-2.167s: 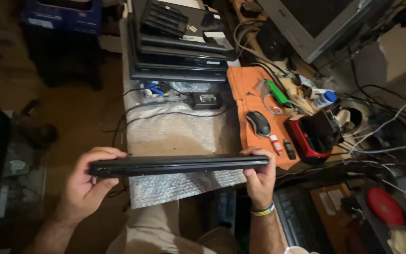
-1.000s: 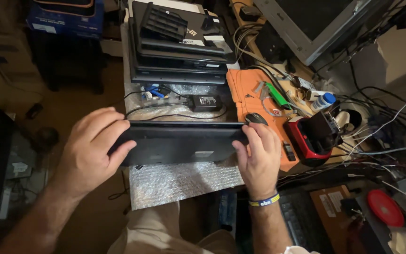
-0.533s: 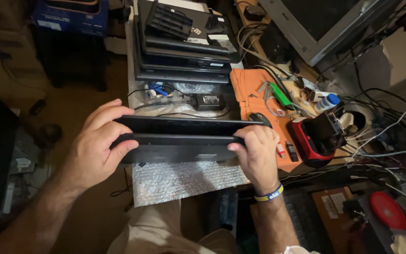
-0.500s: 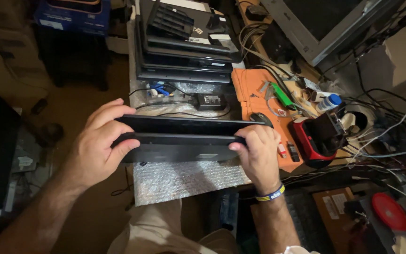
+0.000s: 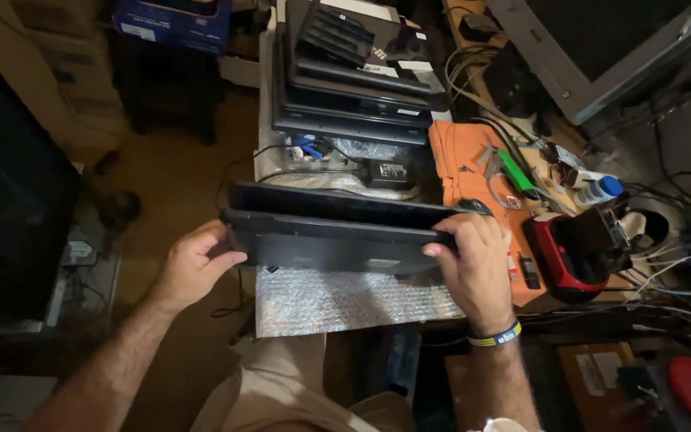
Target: Testing a laptop by inserting a USB drive and opening the lid to check the display
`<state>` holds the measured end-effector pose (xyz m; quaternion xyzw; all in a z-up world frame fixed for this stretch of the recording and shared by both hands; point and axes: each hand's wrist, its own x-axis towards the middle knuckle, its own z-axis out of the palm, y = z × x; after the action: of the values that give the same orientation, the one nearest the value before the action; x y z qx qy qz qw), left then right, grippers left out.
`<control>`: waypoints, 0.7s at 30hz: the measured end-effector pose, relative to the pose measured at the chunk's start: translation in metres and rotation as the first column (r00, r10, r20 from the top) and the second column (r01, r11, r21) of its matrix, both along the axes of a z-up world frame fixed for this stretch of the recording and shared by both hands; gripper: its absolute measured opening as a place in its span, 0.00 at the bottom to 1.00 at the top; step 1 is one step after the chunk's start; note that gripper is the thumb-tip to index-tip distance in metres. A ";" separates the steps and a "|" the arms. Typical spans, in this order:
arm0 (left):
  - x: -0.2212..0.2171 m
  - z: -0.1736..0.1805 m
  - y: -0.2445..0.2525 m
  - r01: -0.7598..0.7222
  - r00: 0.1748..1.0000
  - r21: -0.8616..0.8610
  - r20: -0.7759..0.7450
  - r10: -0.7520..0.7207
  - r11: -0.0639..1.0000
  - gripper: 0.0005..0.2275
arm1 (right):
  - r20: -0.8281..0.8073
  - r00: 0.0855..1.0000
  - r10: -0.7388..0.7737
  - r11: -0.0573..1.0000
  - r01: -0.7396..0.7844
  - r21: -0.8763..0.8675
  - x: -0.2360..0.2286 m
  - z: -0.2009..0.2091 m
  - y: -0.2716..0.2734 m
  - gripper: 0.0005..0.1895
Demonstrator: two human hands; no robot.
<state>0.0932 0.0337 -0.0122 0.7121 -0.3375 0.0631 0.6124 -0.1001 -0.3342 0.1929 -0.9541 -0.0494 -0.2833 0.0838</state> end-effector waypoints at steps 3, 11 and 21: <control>0.005 -0.012 -0.003 -0.018 0.999 -0.006 0.037 0.018 1.000 0.10 | 0.021 1.000 -0.009 1.000 0.009 -0.015 -0.002 0.001 0.003 0.16; -0.009 0.017 0.002 -0.060 0.998 -0.029 0.010 0.060 0.998 0.15 | 0.085 0.995 0.046 0.995 -0.053 0.086 -0.006 0.006 -0.004 0.30; 0.003 -0.014 -0.004 -0.089 0.994 0.002 0.057 0.089 0.996 0.12 | 0.208 0.951 0.227 0.473 -0.295 0.830 -0.012 -0.091 -0.056 0.08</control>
<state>0.0962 0.0295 -0.0259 0.7256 -0.3228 0.1096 0.5978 -0.1120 -0.3906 0.1020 -0.7598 -0.0513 -0.2874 0.5808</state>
